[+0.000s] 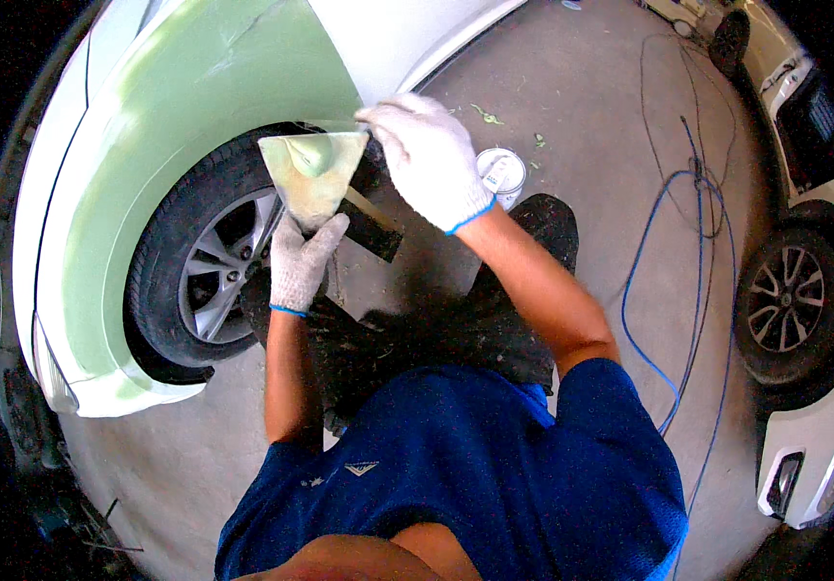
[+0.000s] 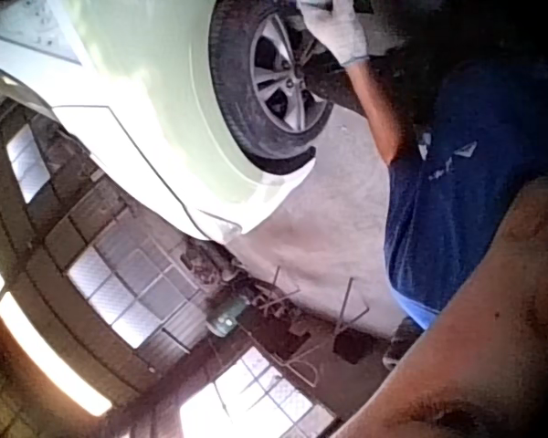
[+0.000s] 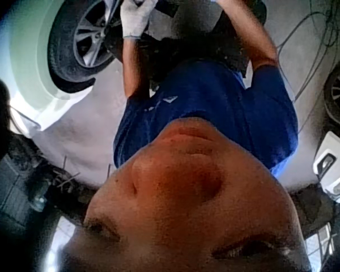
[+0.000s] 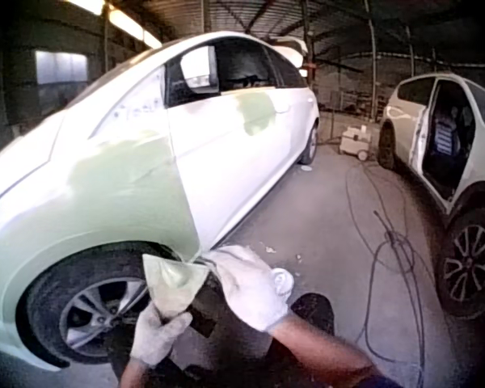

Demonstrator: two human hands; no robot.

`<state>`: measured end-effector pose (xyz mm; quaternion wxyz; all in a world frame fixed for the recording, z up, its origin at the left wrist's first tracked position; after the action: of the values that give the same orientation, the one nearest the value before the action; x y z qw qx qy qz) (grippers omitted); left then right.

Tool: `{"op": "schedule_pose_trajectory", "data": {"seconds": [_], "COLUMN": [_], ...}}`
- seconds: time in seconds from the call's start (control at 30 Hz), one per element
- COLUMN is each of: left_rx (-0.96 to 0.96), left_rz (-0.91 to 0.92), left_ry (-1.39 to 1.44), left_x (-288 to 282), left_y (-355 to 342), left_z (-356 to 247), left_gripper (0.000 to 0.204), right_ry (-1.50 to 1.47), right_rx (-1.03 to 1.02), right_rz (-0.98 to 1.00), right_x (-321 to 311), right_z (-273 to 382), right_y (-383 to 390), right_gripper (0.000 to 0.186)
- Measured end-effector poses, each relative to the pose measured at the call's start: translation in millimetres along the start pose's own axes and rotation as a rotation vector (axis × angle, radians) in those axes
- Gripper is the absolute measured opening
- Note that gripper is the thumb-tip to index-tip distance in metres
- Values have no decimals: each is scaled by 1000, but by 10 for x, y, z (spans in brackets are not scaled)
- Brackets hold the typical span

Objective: The person applies a green body filler to the front fender of a white car using a putty knife and a sanding block. They spread the filler over the surface, smooth it with the tool, and then sand the area to level the material.

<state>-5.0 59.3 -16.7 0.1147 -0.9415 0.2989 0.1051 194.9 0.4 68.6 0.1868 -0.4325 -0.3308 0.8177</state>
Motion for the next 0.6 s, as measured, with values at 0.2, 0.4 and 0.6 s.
{"op": "schedule_pose_trajectory", "data": {"seconds": [0.2, 0.4, 0.6], "left_rx": [57, 89, 87], "left_rz": [6, 78, 89], "left_ry": [-86, -96, 32], "left_x": [102, 242, 240], "left_y": [-63, -62, -19], "left_z": [-108, -273, -258], "left_gripper": [42, 41, 43], "right_ry": [41, 64, 91], "right_rx": [-144, -105, -254], "right_rz": [75, -25, -28], "right_x": [174, 16, -238], "right_z": [374, 355, 331], "right_y": [266, 142, -32], "right_gripper": [28, 27, 24]}}
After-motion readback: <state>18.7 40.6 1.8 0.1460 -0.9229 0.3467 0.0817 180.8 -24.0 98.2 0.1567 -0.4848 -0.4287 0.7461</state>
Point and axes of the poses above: each hand's wrist, its own y-axis away from the middle knuckle, its own x-axis out of the palm, z = x × y, the point moved 4 cm from there along -y, towards the middle knuckle, and after that the axes turned 8 degrees about z, right-handed, at the moved point
